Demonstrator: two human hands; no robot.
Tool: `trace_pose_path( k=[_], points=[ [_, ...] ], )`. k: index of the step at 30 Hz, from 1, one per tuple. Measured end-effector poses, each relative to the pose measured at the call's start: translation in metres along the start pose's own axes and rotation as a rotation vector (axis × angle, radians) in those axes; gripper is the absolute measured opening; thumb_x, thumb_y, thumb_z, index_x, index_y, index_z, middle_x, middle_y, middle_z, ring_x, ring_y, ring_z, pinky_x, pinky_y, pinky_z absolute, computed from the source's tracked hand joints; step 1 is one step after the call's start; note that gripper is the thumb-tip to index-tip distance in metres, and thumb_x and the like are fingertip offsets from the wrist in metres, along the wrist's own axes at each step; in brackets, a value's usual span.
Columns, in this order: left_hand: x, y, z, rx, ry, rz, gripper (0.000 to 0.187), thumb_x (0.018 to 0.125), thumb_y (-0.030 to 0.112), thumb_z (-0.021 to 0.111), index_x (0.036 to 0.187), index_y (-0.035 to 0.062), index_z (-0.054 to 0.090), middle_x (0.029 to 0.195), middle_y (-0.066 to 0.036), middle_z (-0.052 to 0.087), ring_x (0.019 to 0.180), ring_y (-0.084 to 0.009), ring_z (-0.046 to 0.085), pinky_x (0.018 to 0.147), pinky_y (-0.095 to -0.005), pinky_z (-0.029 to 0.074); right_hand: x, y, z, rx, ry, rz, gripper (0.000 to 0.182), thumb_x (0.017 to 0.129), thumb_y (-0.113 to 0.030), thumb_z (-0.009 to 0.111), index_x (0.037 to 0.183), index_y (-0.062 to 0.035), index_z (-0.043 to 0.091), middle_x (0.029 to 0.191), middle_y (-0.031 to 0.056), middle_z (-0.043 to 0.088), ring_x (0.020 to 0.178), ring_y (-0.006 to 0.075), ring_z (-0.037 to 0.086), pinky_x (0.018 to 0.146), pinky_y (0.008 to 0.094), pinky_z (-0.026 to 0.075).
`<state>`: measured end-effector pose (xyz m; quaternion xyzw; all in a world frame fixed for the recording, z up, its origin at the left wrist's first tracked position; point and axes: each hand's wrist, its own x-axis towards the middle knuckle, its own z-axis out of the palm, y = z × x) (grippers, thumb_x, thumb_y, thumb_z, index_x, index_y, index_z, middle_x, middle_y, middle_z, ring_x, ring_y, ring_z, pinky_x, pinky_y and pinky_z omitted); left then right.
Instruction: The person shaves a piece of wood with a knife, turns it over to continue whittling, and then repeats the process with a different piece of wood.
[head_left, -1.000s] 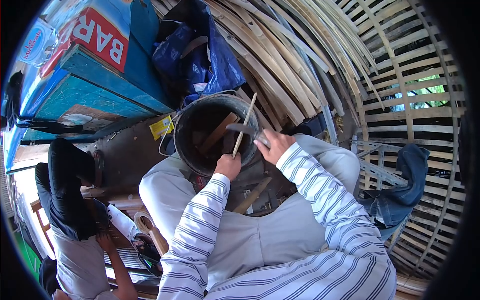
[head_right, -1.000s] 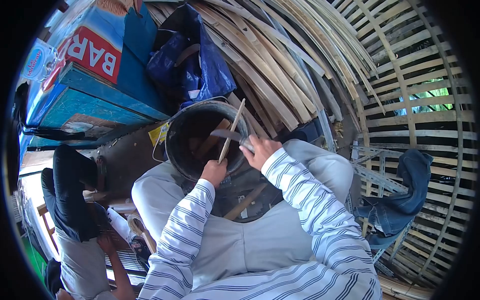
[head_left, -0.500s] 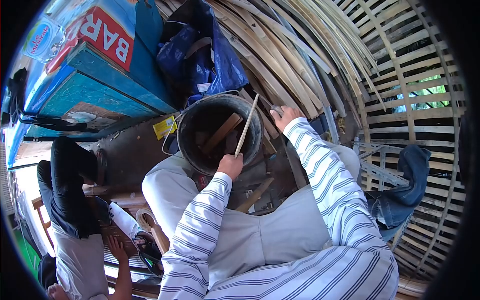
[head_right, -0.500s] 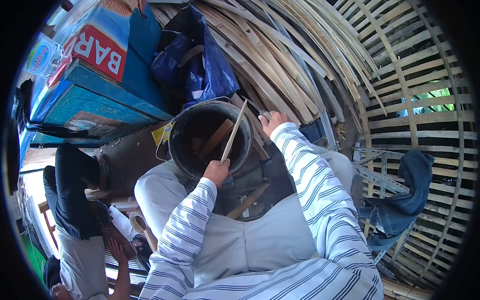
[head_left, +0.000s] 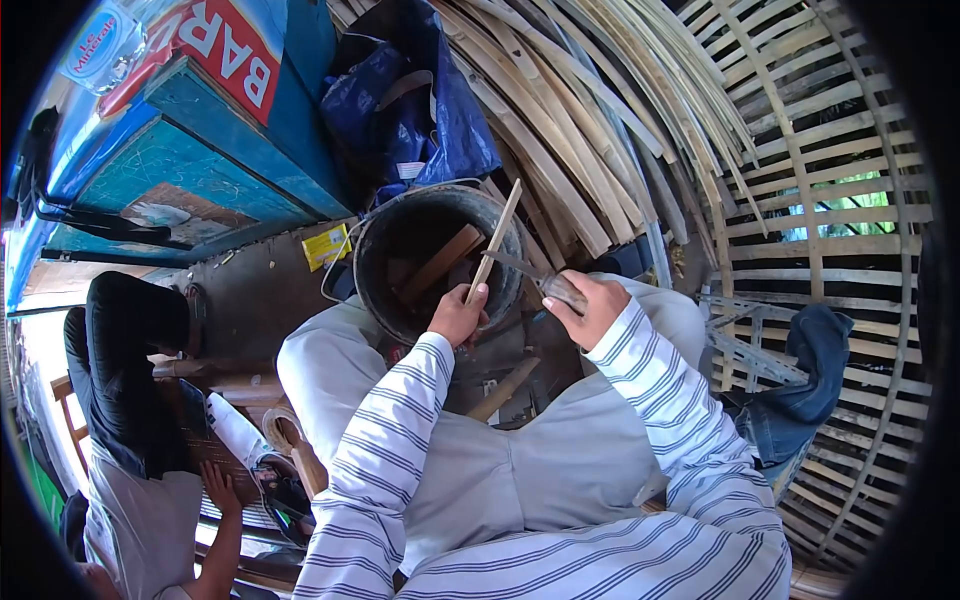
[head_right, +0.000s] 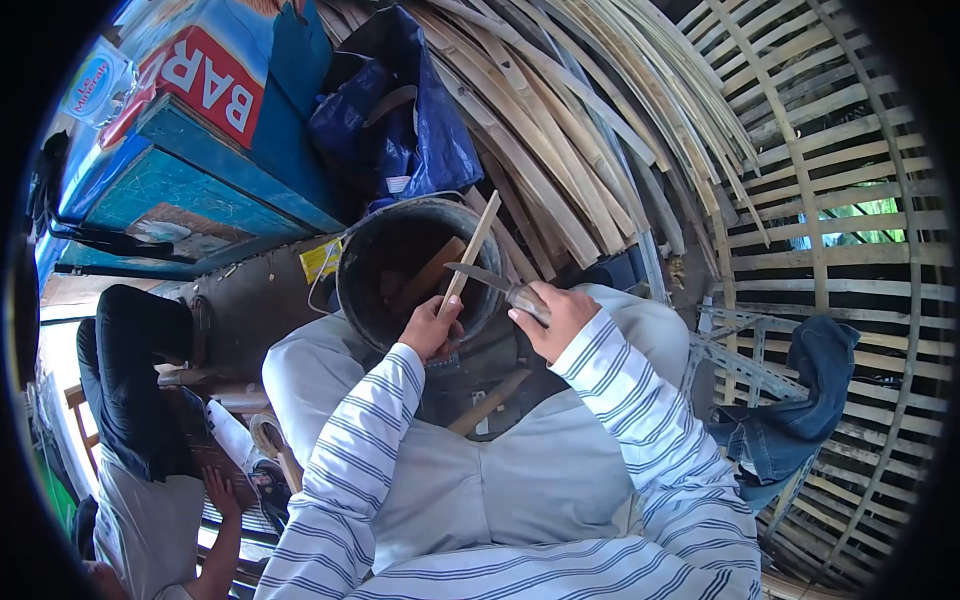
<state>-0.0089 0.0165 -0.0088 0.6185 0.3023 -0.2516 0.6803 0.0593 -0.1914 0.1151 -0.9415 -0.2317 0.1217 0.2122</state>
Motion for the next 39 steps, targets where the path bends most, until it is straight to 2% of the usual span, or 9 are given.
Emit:
trace_pose_path(
  k=[4, 5, 8, 14, 22, 26, 27, 36, 39],
  points=[
    [0.007, -0.001, -0.003, 0.051, -0.049, -0.028, 0.046, 0.103, 0.044, 0.046, 0.111, 0.0028, 0.064, 0.072, -0.006, 0.063, 0.045, -0.0134, 0.055, 0.043, -0.0305, 0.048, 0.018, 0.015, 0.010, -0.110, 0.008, 0.037, 0.050, 0.087, -0.040, 0.069, 0.118, -0.0015, 0.064, 0.096, 0.0231, 0.070, 0.088, 0.0425, 0.067, 0.079, 0.0463, 0.054],
    [0.011, -0.003, -0.002, 0.081, -0.034, -0.016, 0.046, 0.103, 0.043, 0.044, 0.106, 0.0021, 0.065, 0.071, -0.006, 0.063, 0.046, -0.0141, 0.057, 0.043, -0.0309, 0.049, 0.031, 0.025, 0.020, -0.127, -0.066, 0.131, 0.052, 0.089, -0.046, 0.064, 0.123, -0.0072, 0.061, 0.100, 0.0214, 0.070, 0.091, 0.0417, 0.067, 0.080, 0.0495, 0.053],
    [0.017, -0.001, -0.001, 0.053, -0.037, -0.132, 0.047, 0.103, 0.042, 0.044, 0.100, 0.0002, 0.064, 0.067, -0.006, 0.060, 0.045, -0.0154, 0.055, 0.042, -0.0320, 0.048, 0.057, 0.019, 0.033, -0.189, -0.104, 0.287, 0.051, 0.090, -0.046, 0.061, 0.124, -0.0089, 0.061, 0.099, 0.0224, 0.070, 0.099, 0.0404, 0.066, 0.087, 0.0501, 0.052],
    [0.020, 0.002, -0.002, 0.083, 0.038, -0.171, 0.051, 0.101, 0.045, 0.048, 0.085, -0.0016, 0.062, 0.060, -0.006, 0.054, 0.044, -0.0176, 0.053, 0.041, -0.0337, 0.045, 0.032, 0.014, 0.069, -0.297, -0.169, -0.048, 0.045, 0.090, -0.045, 0.061, 0.121, -0.0122, 0.061, 0.087, 0.0199, 0.070, 0.080, 0.0402, 0.070, 0.074, 0.0521, 0.055],
    [0.018, 0.011, -0.006, 0.085, 0.075, -0.138, 0.053, 0.099, 0.046, 0.052, 0.077, -0.0013, 0.061, 0.058, -0.007, 0.055, 0.043, -0.0166, 0.053, 0.040, -0.0330, 0.041, 0.037, 0.014, 0.075, -0.310, -0.051, -0.079, 0.043, 0.089, -0.046, 0.063, 0.119, -0.0146, 0.062, 0.081, 0.0168, 0.069, 0.074, 0.0380, 0.070, 0.067, 0.0515, 0.054],
    [0.016, 0.007, -0.005, -0.113, -0.035, -0.178, 0.055, 0.100, 0.051, 0.050, 0.081, 0.0000, 0.059, 0.060, -0.004, 0.053, 0.043, -0.0142, 0.049, 0.040, -0.0303, 0.040, 0.038, 0.010, 0.070, -0.216, -0.130, 0.024, 0.046, 0.086, -0.047, 0.064, 0.117, -0.0129, 0.064, 0.090, 0.0182, 0.071, 0.080, 0.0384, 0.070, 0.071, 0.0502, 0.056],
    [0.019, 0.006, -0.005, -0.122, -0.055, -0.181, 0.053, 0.099, 0.051, 0.050, 0.084, 0.0008, 0.058, 0.060, -0.004, 0.054, 0.043, -0.0146, 0.051, 0.039, -0.0306, 0.042, 0.039, 0.009, 0.070, -0.179, -0.137, 0.067, 0.045, 0.086, -0.047, 0.064, 0.116, -0.0131, 0.065, 0.095, 0.0178, 0.072, 0.086, 0.0374, 0.070, 0.078, 0.0491, 0.056],
    [0.025, 0.001, -0.001, -0.052, 0.018, -0.127, 0.050, 0.100, 0.049, 0.049, 0.090, 0.0005, 0.059, 0.061, -0.004, 0.055, 0.041, -0.0139, 0.052, 0.038, -0.0301, 0.045, 0.058, -0.003, 0.049, -0.274, -0.417, 0.264, 0.056, 0.086, -0.056, 0.064, 0.123, -0.0153, 0.065, 0.106, 0.0168, 0.070, 0.104, 0.0346, 0.067, 0.095, 0.0469, 0.050],
    [0.033, -0.011, 0.001, 0.058, 0.048, -0.081, 0.052, 0.100, 0.047, 0.050, 0.088, -0.0023, 0.062, 0.067, -0.012, 0.064, 0.051, -0.0243, 0.064, 0.048, -0.0376, 0.053, 0.057, 0.001, 0.055, -0.282, -0.392, 0.307, 0.057, 0.085, -0.055, 0.066, 0.124, -0.0139, 0.064, 0.111, 0.0172, 0.069, 0.109, 0.0359, 0.064, 0.099, 0.0473, 0.048]
  ],
)
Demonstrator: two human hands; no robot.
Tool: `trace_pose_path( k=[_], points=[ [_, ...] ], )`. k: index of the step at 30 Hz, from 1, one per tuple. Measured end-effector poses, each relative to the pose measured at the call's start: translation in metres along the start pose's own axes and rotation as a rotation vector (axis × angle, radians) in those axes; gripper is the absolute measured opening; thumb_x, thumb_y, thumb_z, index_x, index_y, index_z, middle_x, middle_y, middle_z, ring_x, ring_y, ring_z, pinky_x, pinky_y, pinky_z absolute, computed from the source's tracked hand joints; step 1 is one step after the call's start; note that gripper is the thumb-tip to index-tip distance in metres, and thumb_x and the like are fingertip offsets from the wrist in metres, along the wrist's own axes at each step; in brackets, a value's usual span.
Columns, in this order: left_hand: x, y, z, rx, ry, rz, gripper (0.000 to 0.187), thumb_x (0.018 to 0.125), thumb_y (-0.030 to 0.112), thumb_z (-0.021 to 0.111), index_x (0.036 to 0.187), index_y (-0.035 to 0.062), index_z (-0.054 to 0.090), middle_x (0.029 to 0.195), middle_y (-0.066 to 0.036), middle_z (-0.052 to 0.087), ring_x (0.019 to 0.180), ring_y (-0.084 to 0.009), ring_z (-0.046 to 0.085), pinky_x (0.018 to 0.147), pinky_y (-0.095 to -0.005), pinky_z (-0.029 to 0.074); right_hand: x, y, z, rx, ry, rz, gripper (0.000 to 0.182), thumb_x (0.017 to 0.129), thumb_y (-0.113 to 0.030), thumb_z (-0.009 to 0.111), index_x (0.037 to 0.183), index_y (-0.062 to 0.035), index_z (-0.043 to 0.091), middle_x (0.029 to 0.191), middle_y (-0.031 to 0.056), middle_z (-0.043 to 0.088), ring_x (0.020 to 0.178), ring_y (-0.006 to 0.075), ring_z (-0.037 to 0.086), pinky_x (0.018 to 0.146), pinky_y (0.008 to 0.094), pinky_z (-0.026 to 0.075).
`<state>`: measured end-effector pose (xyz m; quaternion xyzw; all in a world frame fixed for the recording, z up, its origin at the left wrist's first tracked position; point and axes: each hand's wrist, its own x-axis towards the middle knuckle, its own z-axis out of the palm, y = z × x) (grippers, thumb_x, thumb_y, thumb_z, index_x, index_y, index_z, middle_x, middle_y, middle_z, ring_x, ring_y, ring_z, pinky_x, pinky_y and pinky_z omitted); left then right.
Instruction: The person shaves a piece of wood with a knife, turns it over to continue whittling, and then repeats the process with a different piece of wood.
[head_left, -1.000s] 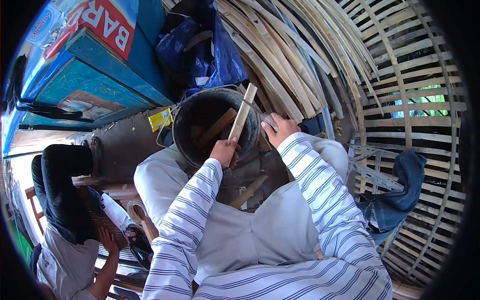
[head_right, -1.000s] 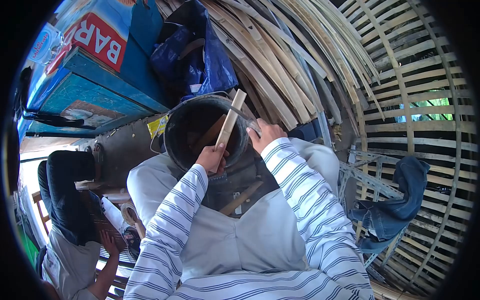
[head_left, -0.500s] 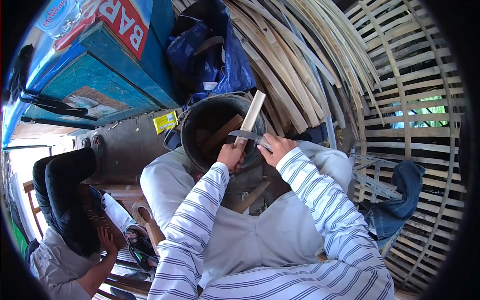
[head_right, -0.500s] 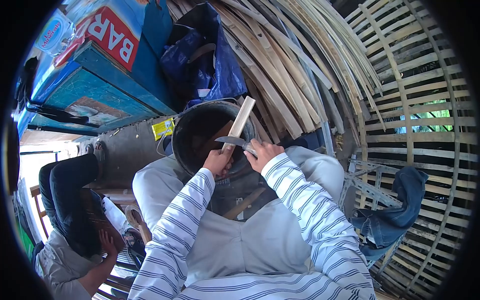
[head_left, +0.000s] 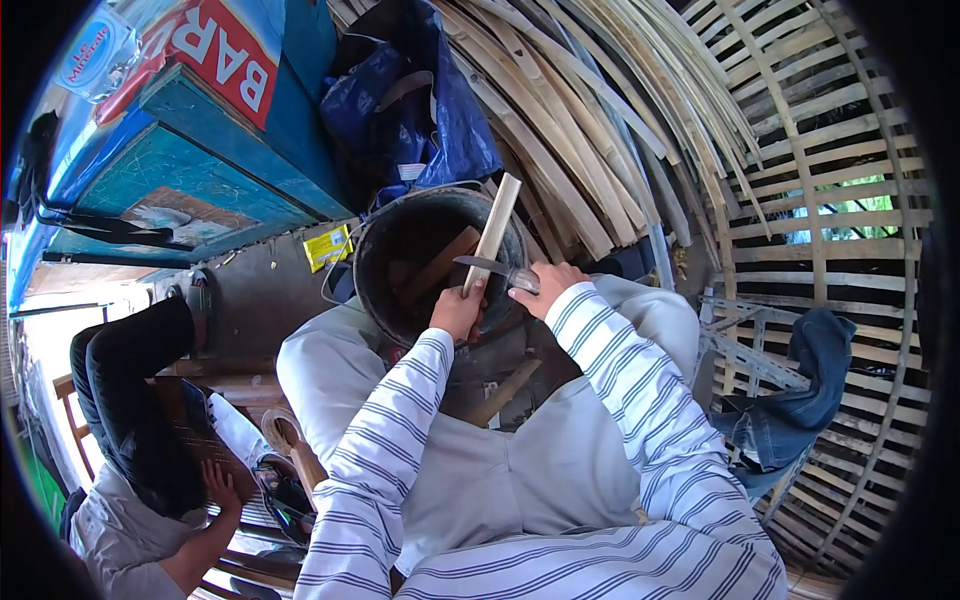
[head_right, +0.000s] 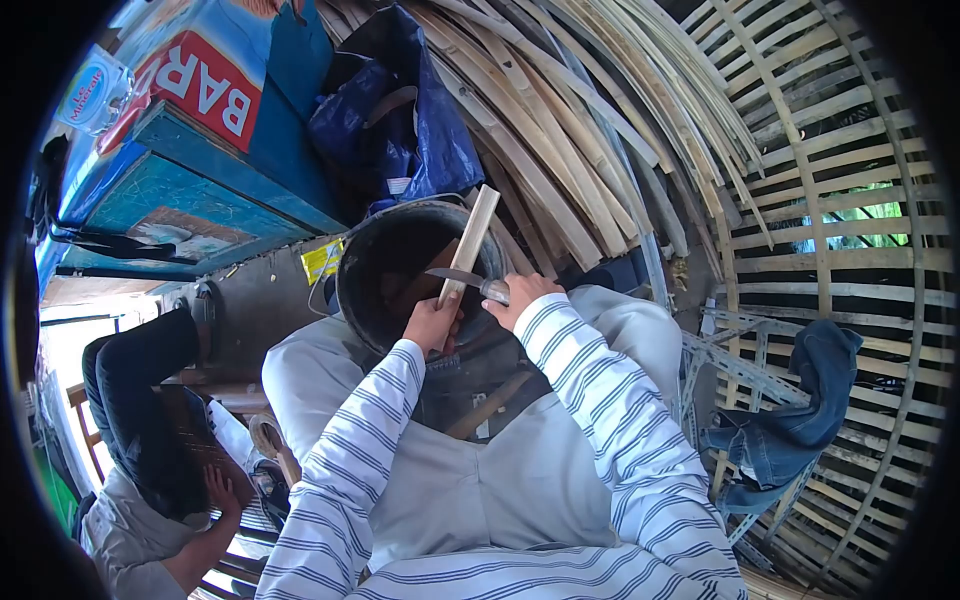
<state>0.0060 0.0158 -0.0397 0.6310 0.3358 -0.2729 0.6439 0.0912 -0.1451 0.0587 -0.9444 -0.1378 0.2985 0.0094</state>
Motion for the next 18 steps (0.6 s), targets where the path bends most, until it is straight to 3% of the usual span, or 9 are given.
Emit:
trace_pose_path(
  k=[3, 6, 9, 11, 13, 15, 18],
  points=[
    [0.001, -0.009, 0.008, 0.554, 0.405, 0.295, 0.047, 0.100, 0.040, 0.051, 0.088, -0.0034, 0.065, 0.080, -0.023, 0.069, 0.071, -0.0376, 0.070, 0.066, -0.0477, 0.057, 0.001, -0.001, -0.013, 0.022, 0.028, 0.074, 0.057, 0.086, -0.054, 0.066, 0.123, -0.0106, 0.062, 0.115, 0.0200, 0.066, 0.113, 0.0374, 0.061, 0.098, 0.0484, 0.047],
    [-0.049, 0.029, 0.009, 0.703, 0.435, 0.264, 0.045, 0.099, 0.037, 0.051, 0.089, -0.0046, 0.067, 0.090, -0.031, 0.068, 0.086, -0.0478, 0.067, 0.080, -0.0514, 0.055, 0.004, 0.001, -0.018, 0.077, 0.117, 0.136, 0.056, 0.089, -0.054, 0.062, 0.120, -0.0083, 0.062, 0.111, 0.0217, 0.067, 0.110, 0.0384, 0.062, 0.095, 0.0500, 0.048],
    [-0.054, 0.029, 0.010, 0.752, 0.435, 0.286, 0.042, 0.100, 0.035, 0.050, 0.091, -0.0029, 0.067, 0.087, -0.029, 0.069, 0.083, -0.0459, 0.068, 0.078, -0.0520, 0.055, 0.009, 0.005, 0.002, 0.116, 0.224, 0.097, 0.053, 0.092, -0.053, 0.057, 0.119, -0.0068, 0.061, 0.103, 0.0234, 0.069, 0.101, 0.0411, 0.066, 0.090, 0.0528, 0.051],
    [-0.053, 0.029, 0.008, 0.793, 0.455, 0.324, 0.041, 0.101, 0.034, 0.049, 0.088, -0.0023, 0.065, 0.084, -0.028, 0.069, 0.080, -0.0445, 0.069, 0.074, -0.0519, 0.056, 0.000, 0.003, 0.002, 0.137, 0.156, -0.008, 0.055, 0.094, -0.055, 0.052, 0.120, -0.0069, 0.060, 0.102, 0.0261, 0.068, 0.100, 0.0422, 0.066, 0.087, 0.0530, 0.052],
    [-0.054, 0.027, 0.008, 0.818, 0.461, 0.343, 0.040, 0.101, 0.033, 0.049, 0.086, -0.0018, 0.063, 0.082, -0.027, 0.069, 0.078, -0.0434, 0.069, 0.071, -0.0516, 0.056, 0.003, 0.002, -0.005, 0.095, 0.094, 0.042, 0.056, 0.095, -0.057, 0.049, 0.122, -0.0083, 0.060, 0.102, 0.0275, 0.068, 0.100, 0.0419, 0.066, 0.087, 0.0527, 0.052],
    [-0.054, 0.030, 0.006, 0.831, 0.457, 0.366, 0.039, 0.101, 0.032, 0.049, 0.086, -0.0013, 0.061, 0.080, -0.026, 0.069, 0.077, -0.0428, 0.069, 0.070, -0.0512, 0.056, 0.014, 0.007, 0.011, 0.090, 0.308, 0.135, 0.056, 0.095, -0.057, 0.048, 0.121, -0.0091, 0.060, 0.097, 0.0262, 0.069, 0.096, 0.0424, 0.067, 0.085, 0.0531, 0.052],
    [-0.055, 0.032, 0.003, 0.901, 0.444, 0.374, 0.037, 0.101, 0.031, 0.049, 0.086, -0.0010, 0.060, 0.078, -0.024, 0.069, 0.076, -0.0410, 0.070, 0.068, -0.0489, 0.057, 0.002, 0.003, -0.008, 0.061, 0.149, 0.039, 0.058, 0.093, -0.059, 0.051, 0.118, -0.0094, 0.064, 0.098, 0.0255, 0.070, 0.097, 0.0421, 0.066, 0.090, 0.0516, 0.051]
  ],
)
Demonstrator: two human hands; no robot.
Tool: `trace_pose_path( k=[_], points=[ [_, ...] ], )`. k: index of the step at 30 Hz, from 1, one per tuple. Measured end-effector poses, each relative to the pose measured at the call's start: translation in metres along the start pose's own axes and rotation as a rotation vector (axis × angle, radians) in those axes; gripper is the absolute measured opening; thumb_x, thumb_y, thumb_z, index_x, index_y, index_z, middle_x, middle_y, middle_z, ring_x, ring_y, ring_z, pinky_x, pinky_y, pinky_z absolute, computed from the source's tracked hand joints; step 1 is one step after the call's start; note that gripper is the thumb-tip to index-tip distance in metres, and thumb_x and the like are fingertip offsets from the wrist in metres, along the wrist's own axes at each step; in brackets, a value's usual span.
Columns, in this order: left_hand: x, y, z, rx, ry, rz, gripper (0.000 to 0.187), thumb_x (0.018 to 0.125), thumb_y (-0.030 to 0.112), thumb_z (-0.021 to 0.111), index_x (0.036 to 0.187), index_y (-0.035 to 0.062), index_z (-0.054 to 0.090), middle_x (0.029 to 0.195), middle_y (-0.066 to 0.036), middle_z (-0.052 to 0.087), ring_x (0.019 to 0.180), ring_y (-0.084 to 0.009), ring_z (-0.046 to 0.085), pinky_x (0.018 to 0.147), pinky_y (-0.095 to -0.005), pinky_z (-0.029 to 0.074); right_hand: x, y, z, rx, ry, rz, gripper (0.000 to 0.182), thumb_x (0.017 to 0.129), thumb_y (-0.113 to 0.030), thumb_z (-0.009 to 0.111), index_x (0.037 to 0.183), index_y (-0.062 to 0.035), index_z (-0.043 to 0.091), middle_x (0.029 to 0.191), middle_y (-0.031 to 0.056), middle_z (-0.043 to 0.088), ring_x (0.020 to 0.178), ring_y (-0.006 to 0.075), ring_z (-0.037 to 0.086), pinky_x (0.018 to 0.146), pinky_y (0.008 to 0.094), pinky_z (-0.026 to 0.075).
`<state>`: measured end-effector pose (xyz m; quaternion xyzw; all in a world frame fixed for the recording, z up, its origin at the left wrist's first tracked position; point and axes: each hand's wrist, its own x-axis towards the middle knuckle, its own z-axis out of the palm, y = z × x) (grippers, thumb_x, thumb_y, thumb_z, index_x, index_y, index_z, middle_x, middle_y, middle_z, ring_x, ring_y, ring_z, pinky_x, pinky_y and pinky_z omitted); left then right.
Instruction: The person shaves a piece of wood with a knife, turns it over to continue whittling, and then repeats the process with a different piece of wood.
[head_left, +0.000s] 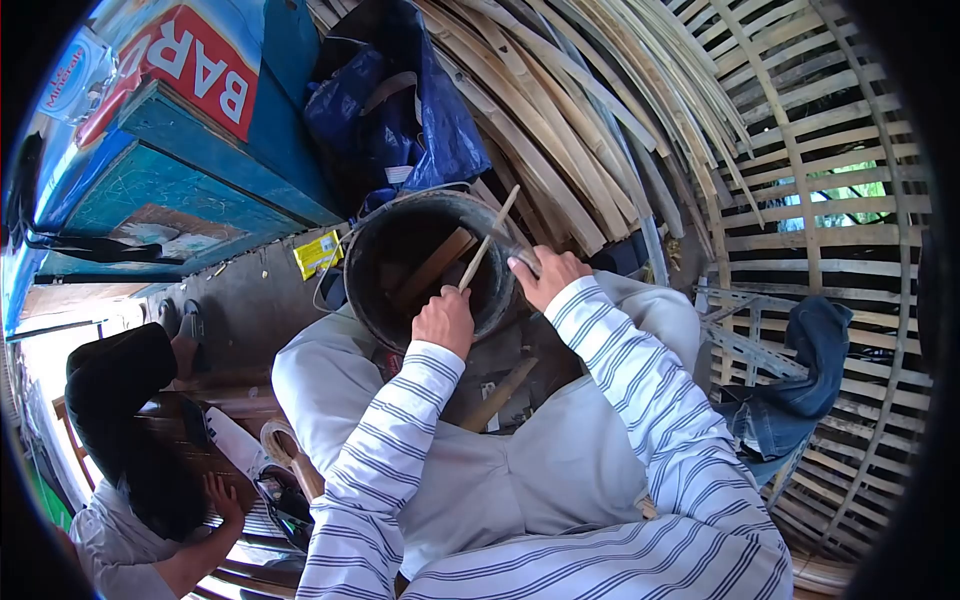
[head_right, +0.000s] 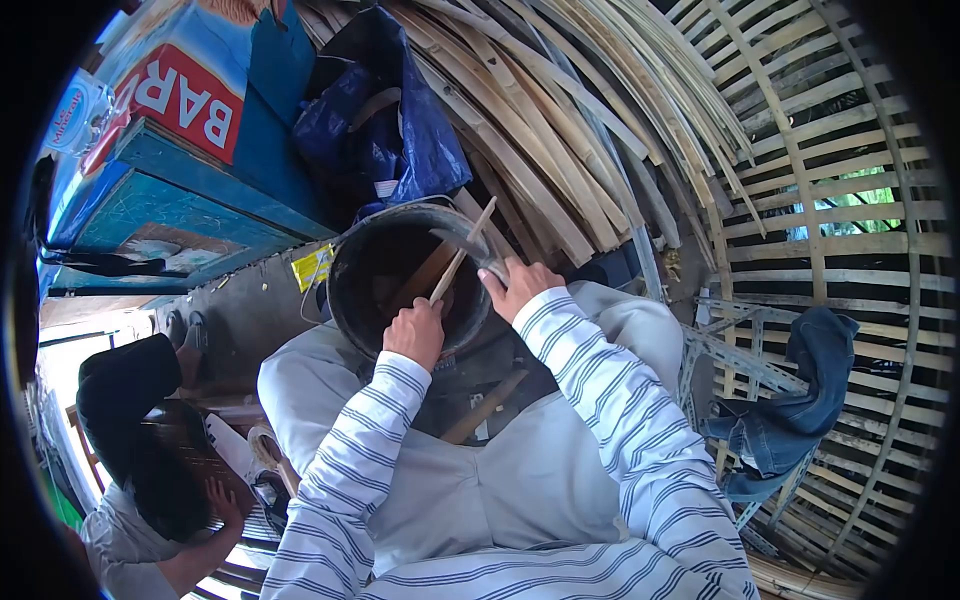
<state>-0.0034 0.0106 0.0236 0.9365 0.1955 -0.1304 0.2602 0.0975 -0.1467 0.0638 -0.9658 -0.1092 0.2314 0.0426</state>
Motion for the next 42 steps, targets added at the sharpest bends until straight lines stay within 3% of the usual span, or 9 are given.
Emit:
trace_pose_path(
  k=[5, 9, 18, 24, 27, 28, 32, 37, 42],
  points=[
    [-0.003, -0.002, -0.002, 0.022, 0.018, 0.046, 0.033, 0.101, 0.028, 0.050, 0.086, -0.0006, 0.059, 0.076, -0.023, 0.069, 0.072, -0.0391, 0.070, 0.064, -0.0459, 0.058, 0.045, 0.028, 0.030, 0.027, 0.263, 0.109, 0.054, 0.091, -0.059, 0.053, 0.104, -0.0085, 0.067, 0.087, 0.0243, 0.070, 0.087, 0.0429, 0.069, 0.082, 0.0514, 0.054],
    [-0.001, -0.004, -0.002, 0.041, 0.041, 0.053, 0.032, 0.101, 0.027, 0.050, 0.085, 0.0000, 0.059, 0.074, -0.023, 0.068, 0.070, -0.0390, 0.070, 0.063, -0.0460, 0.058, 0.011, 0.005, 0.008, -0.063, 0.014, -0.141, 0.055, 0.094, -0.059, 0.049, 0.110, -0.0088, 0.066, 0.090, 0.0250, 0.070, 0.087, 0.0427, 0.069, 0.082, 0.0532, 0.054],
    [0.000, -0.006, -0.001, 0.051, 0.042, 0.049, 0.032, 0.101, 0.028, 0.050, 0.086, 0.0003, 0.059, 0.075, -0.023, 0.069, 0.071, -0.0396, 0.069, 0.064, -0.0469, 0.058, 0.014, -0.003, -0.008, -0.042, -0.113, 0.032, 0.067, 0.091, -0.060, 0.053, 0.119, 0.0002, 0.064, 0.104, 0.0283, 0.067, 0.109, 0.0433, 0.060, 0.097, 0.0487, 0.047],
    [-0.003, -0.012, 0.004, 0.024, 0.033, 0.020, 0.037, 0.099, 0.034, 0.053, 0.086, 0.0008, 0.061, 0.077, -0.024, 0.068, 0.073, -0.0406, 0.069, 0.065, -0.0480, 0.057, 0.094, 0.084, 0.050, 0.091, -0.001, 0.414, 0.064, 0.091, -0.055, 0.057, 0.122, 0.0003, 0.064, 0.125, 0.0239, 0.062, 0.120, 0.0383, 0.057, 0.103, 0.0447, 0.045],
    [0.016, -0.046, 0.047, -0.241, -0.006, 0.035, 0.040, 0.098, 0.035, 0.053, 0.083, -0.0007, 0.061, 0.070, -0.022, 0.066, 0.059, -0.0358, 0.067, 0.056, -0.0456, 0.055, 0.078, 0.067, 0.044, 0.176, 0.173, 0.317, 0.066, 0.089, -0.059, 0.056, 0.115, 0.0007, 0.066, 0.117, 0.0295, 0.063, 0.113, 0.0406, 0.059, 0.101, 0.0458, 0.046],
    [0.020, -0.025, 0.002, -0.693, -0.536, -0.363, 0.040, 0.099, 0.038, 0.051, 0.084, 0.0013, 0.057, 0.064, -0.013, 0.060, 0.048, -0.0233, 0.059, 0.045, -0.0373, 0.049, 0.063, 0.056, 0.032, 0.181, 0.284, 0.278, 0.063, 0.090, -0.059, 0.056, 0.103, 0.0012, 0.069, 0.106, 0.0293, 0.066, 0.106, 0.0421, 0.061, 0.095, 0.0477, 0.047],
    [0.024, -0.019, 0.001, -1.278, -0.752, -0.430, 0.037, 0.102, 0.039, 0.048, 0.095, 0.0036, 0.050, 0.061, -0.003, 0.049, 0.043, -0.0148, 0.047, 0.039, -0.0314, 0.041, 0.033, 0.051, 0.021, 0.338, 0.324, 0.074, 0.062, 0.088, -0.060, 0.057, 0.101, 0.0006, 0.068, 0.099, 0.0280, 0.067, 0.100, 0.0472, 0.061, 0.090, 0.0518, 0.048],
    [0.019, -0.009, -0.012, -1.583, -0.879, -0.574, 0.036, 0.104, 0.040, 0.045, 0.091, 0.0068, 0.049, 0.058, 0.001, 0.042, 0.039, -0.0104, 0.035, 0.036, -0.0275, 0.033, -0.052, 0.011, -0.012, 0.344, 0.221, -0.142, 0.051, 0.090, -0.050, 0.062, 0.091, 0.0007, 0.066, 0.083, 0.0254, 0.068, 0.083, 0.0465, 0.064, 0.076, 0.0520, 0.051],
    [0.025, -0.021, -0.002, -1.719, -0.963, -0.577, 0.036, 0.104, 0.041, 0.045, 0.088, 0.0089, 0.050, 0.055, 0.004, 0.038, 0.036, -0.0063, 0.028, 0.034, -0.0227, 0.024, -0.052, 0.013, 0.012, 0.179, 0.073, -0.138, 0.056, 0.088, -0.056, 0.060, 0.099, -0.0012, 0.064, 0.090, 0.0280, 0.068, 0.089, 0.0456, 0.065, 0.082, 0.0525, 0.051]
  ],
)
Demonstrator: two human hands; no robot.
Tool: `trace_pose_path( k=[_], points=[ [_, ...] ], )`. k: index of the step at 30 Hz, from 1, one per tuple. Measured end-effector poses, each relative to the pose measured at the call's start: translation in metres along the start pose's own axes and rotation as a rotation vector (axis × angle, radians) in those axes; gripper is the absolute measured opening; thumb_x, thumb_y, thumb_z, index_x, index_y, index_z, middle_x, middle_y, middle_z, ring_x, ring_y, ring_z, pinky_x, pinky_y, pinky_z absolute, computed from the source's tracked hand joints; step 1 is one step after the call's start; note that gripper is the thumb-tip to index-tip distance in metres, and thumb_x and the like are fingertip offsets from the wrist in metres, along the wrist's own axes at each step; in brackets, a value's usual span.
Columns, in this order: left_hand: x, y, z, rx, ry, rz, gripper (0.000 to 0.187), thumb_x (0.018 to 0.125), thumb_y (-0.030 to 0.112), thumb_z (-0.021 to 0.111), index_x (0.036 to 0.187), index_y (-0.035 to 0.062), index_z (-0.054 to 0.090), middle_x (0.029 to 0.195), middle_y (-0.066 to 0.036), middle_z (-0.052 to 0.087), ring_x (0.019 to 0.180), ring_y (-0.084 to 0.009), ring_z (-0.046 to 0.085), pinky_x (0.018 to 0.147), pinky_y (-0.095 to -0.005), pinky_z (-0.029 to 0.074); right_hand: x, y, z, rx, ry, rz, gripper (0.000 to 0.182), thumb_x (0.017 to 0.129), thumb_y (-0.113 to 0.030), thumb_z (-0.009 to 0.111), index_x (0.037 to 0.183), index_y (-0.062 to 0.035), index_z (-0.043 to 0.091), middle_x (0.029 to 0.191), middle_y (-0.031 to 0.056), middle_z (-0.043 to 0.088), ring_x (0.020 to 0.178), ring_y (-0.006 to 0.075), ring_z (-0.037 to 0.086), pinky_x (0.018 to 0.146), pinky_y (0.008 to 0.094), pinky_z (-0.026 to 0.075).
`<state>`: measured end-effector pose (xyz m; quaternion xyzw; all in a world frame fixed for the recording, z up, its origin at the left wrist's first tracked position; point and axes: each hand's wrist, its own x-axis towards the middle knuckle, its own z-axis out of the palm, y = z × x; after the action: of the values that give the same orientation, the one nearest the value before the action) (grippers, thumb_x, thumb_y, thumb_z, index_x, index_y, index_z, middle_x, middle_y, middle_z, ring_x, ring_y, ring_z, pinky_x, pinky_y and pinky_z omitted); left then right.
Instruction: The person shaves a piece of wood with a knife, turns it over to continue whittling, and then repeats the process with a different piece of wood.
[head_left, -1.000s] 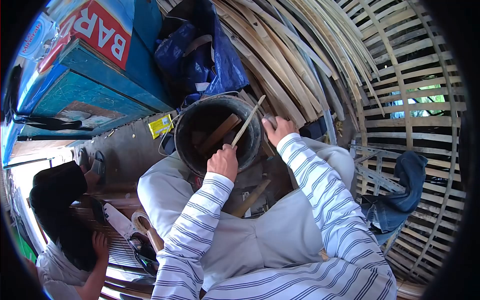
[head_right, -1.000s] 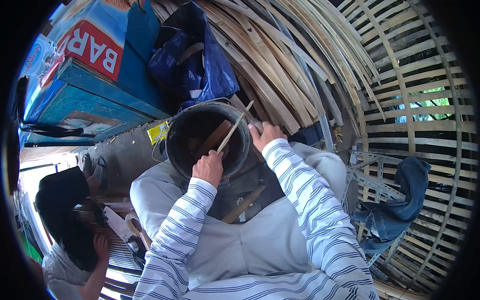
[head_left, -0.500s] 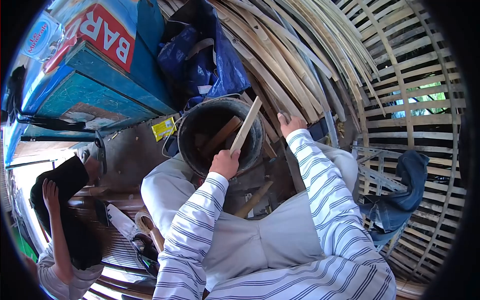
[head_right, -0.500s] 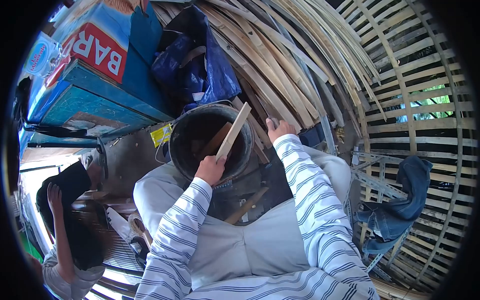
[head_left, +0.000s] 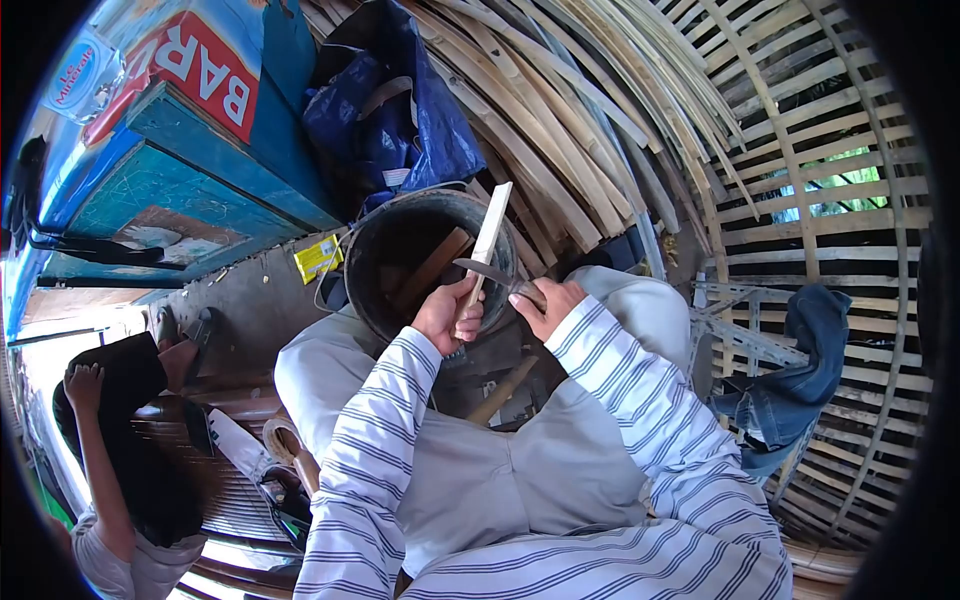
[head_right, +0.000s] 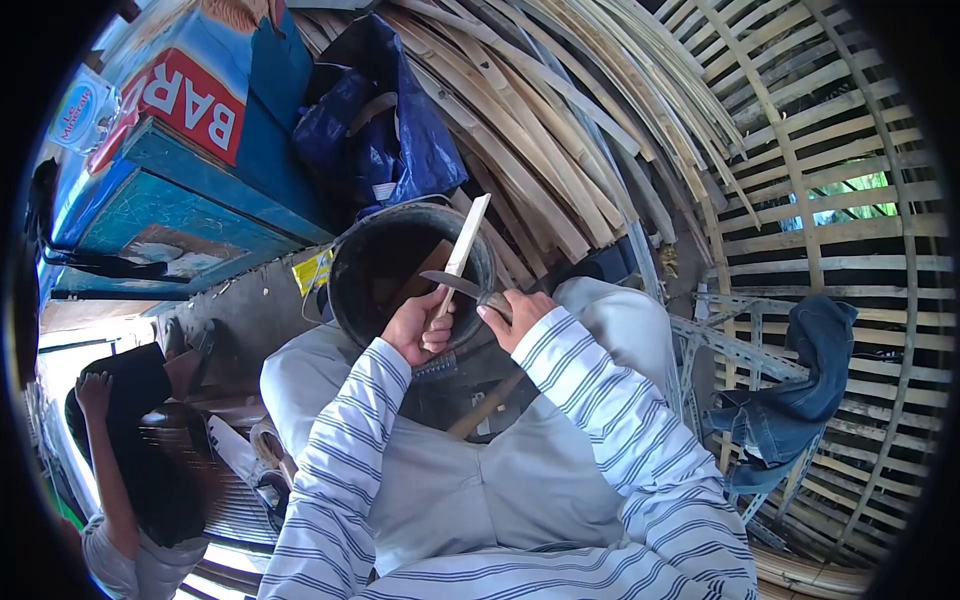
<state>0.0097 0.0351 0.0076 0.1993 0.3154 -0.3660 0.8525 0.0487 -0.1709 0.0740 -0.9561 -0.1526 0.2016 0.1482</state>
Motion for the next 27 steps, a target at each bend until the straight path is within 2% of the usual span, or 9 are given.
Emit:
trace_pose_path(
  k=[2, 5, 8, 11, 13, 15, 17, 21, 27],
  points=[
    [-0.003, 0.001, 0.004, -0.047, 0.000, -0.031, 0.037, 0.104, 0.041, 0.045, 0.087, 0.0089, 0.050, 0.054, 0.004, 0.037, 0.036, -0.0063, 0.028, 0.033, -0.0227, 0.024, 0.021, 0.006, 0.013, -0.035, 0.018, 0.089, 0.060, 0.089, -0.060, 0.057, 0.110, -0.0049, 0.065, 0.101, 0.0287, 0.067, 0.100, 0.0438, 0.063, 0.089, 0.0522, 0.049],
    [-0.003, 0.005, 0.006, -0.084, -0.006, -0.067, 0.040, 0.103, 0.043, 0.044, 0.082, 0.0092, 0.050, 0.052, 0.005, 0.035, 0.034, -0.0065, 0.028, 0.033, -0.0225, 0.022, 0.057, 0.023, 0.020, -0.026, 0.087, 0.144, 0.062, 0.089, -0.062, 0.056, 0.117, -0.0068, 0.065, 0.102, 0.0275, 0.067, 0.107, 0.0425, 0.061, 0.093, 0.0511, 0.048],
    [-0.006, 0.004, -0.002, -0.083, 0.002, -0.088, 0.044, 0.103, 0.045, 0.042, 0.076, 0.0105, 0.048, 0.050, 0.006, 0.032, 0.034, -0.0080, 0.027, 0.034, -0.0236, 0.021, 0.034, 0.008, 0.009, 0.000, -0.047, 0.053, 0.066, 0.088, -0.064, 0.055, 0.114, -0.0046, 0.066, 0.104, 0.0277, 0.067, 0.106, 0.0415, 0.062, 0.095, 0.0491, 0.048],
    [0.002, -0.001, 0.008, -0.153, 0.117, -0.057, 0.044, 0.102, 0.046, 0.042, 0.074, 0.0119, 0.046, 0.050, 0.004, 0.033, 0.036, -0.0105, 0.027, 0.038, -0.0264, 0.024, 0.050, 0.014, 0.016, -0.072, -0.037, 0.108, 0.065, 0.088, -0.063, 0.055, 0.109, -0.0036, 0.067, 0.102, 0.0285, 0.067, 0.105, 0.0414, 0.062, 0.095, 0.0488, 0.048],
    [0.015, 0.003, -0.013, -0.200, -0.123, -0.078, 0.045, 0.101, 0.048, 0.044, 0.073, 0.0126, 0.044, 0.048, 0.004, 0.033, 0.036, -0.0121, 0.027, 0.038, -0.0274, 0.023, 0.051, 0.012, 0.021, -0.074, 0.031, 0.101, 0.062, 0.088, -0.063, 0.055, 0.103, -0.0040, 0.068, 0.097, 0.0281, 0.067, 0.101, 0.0411, 0.064, 0.092, 0.0485, 0.050],
    [0.013, 0.005, -0.013, -0.066, 0.009, -0.050, 0.045, 0.101, 0.048, 0.045, 0.074, 0.0121, 0.045, 0.047, 0.003, 0.034, 0.035, -0.0121, 0.028, 0.038, -0.0277, 0.022, 0.044, 0.005, 0.017, -0.085, 0.061, 0.078, 0.060, 0.088, -0.061, 0.056, 0.101, -0.0043, 0.068, 0.093, 0.0270, 0.068, 0.097, 0.0418, 0.065, 0.089, 0.0491, 0.052],
    [0.010, 0.003, -0.013, -0.016, -0.007, -0.003, 0.044, 0.101, 0.047, 0.045, 0.075, 0.0117, 0.045, 0.047, 0.003, 0.034, 0.035, -0.0120, 0.028, 0.037, -0.0279, 0.022, 0.031, -0.009, 0.002, -0.148, -0.066, -0.018, 0.055, 0.088, -0.059, 0.058, 0.099, -0.0052, 0.068, 0.080, 0.0238, 0.068, 0.085, 0.0446, 0.068, 0.081, 0.0532, 0.053],
    [0.005, 0.001, -0.008, -0.013, 0.042, -0.027, 0.043, 0.101, 0.046, 0.045, 0.075, 0.0113, 0.045, 0.046, 0.002, 0.035, 0.034, -0.0122, 0.029, 0.037, -0.0280, 0.022, 0.060, 0.021, 0.006, -0.111, 0.089, 0.203, 0.056, 0.091, -0.058, 0.054, 0.105, -0.0057, 0.068, 0.102, 0.0255, 0.068, 0.102, 0.0412, 0.064, 0.091, 0.0508, 0.050],
    [0.006, 0.006, -0.011, -0.016, 0.048, -0.038, 0.045, 0.101, 0.046, 0.046, 0.071, 0.0122, 0.044, 0.044, 0.003, 0.033, 0.033, -0.0117, 0.026, 0.037, -0.0280, 0.023, 0.027, 0.003, 0.007, -0.083, -0.041, 0.022, 0.057, 0.089, -0.060, 0.056, 0.100, -0.0052, 0.067, 0.091, 0.0284, 0.068, 0.094, 0.0453, 0.066, 0.086, 0.0528, 0.052]
  ],
)
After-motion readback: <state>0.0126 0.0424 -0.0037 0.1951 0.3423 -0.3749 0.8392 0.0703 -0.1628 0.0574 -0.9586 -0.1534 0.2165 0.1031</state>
